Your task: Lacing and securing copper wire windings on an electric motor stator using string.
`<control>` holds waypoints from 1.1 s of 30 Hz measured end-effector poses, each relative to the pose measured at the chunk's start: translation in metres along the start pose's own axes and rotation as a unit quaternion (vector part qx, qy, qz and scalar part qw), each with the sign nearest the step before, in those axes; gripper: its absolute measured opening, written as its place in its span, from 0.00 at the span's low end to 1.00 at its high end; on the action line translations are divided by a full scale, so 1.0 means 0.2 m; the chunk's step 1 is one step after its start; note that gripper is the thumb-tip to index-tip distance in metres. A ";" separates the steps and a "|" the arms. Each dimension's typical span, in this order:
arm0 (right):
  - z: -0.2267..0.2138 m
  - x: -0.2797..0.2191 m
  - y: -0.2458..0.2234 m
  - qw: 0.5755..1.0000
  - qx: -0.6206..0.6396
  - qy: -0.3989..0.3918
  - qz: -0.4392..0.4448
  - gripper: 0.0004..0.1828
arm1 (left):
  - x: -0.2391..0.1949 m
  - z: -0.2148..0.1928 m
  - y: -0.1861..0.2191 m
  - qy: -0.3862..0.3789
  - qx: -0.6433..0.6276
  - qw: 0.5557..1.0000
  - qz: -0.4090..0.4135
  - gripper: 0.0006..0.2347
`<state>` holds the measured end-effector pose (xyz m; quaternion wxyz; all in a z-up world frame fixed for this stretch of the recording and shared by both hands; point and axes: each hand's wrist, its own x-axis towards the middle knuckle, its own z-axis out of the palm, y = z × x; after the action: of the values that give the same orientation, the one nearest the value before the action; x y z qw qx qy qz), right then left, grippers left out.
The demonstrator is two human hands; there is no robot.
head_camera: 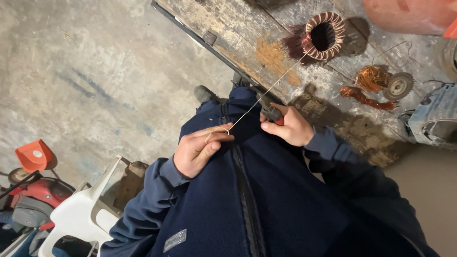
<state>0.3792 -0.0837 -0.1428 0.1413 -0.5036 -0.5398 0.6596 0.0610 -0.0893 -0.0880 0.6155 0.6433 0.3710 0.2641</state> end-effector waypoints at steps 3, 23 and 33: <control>0.01 0.00 0.01 1.000 -0.022 0.018 -0.010 0.11 | -0.01 0.00 -0.01 0.004 -0.004 1.000 0.000 0.15; 0.12 0.08 0.20 0.992 -0.038 0.111 -0.039 0.17 | 0.08 0.00 0.04 0.038 0.164 0.976 0.140 0.16; 0.07 0.09 0.19 0.991 -0.015 0.107 -0.073 0.17 | 0.35 0.15 -0.10 -0.098 -0.223 0.963 0.115 0.26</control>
<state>0.3727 -0.0929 -0.1863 0.2389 -0.5326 -0.5668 0.5814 0.1225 -0.0509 -0.1186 0.7424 0.5503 0.1645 0.3449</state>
